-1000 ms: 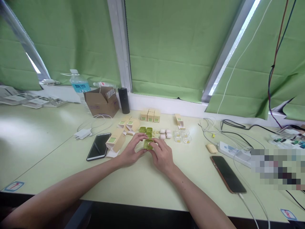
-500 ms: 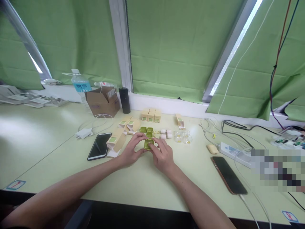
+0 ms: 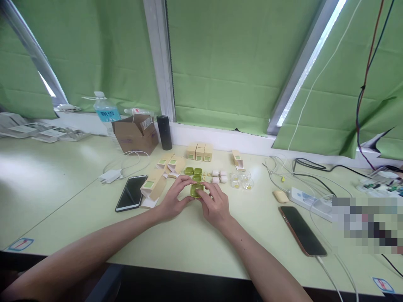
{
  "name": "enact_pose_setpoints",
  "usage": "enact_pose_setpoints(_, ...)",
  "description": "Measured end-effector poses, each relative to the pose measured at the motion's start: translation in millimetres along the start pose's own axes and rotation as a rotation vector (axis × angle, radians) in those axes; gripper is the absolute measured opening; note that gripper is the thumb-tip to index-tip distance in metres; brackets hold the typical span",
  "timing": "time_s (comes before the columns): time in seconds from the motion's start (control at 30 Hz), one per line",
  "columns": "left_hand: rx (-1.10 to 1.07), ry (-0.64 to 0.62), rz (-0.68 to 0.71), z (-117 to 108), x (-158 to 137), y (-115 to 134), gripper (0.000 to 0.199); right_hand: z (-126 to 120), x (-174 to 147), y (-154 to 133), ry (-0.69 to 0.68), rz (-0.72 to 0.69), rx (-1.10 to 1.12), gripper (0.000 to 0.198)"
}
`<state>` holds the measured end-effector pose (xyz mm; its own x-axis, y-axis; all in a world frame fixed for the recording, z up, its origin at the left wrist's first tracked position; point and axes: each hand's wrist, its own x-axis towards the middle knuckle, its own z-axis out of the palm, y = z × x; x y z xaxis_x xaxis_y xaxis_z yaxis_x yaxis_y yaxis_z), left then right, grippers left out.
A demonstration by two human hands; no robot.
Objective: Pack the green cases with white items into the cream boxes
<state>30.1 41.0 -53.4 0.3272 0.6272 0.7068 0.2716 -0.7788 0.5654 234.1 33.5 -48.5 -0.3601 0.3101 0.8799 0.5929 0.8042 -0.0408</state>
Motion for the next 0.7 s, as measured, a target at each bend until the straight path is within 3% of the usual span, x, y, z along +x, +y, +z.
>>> enact_pose_setpoints(0.7,0.045,0.037,0.030,2.0,-2.6,-1.1,0.042,-1.2,-0.5,0.1,-0.021,-0.043,-0.037,0.028)
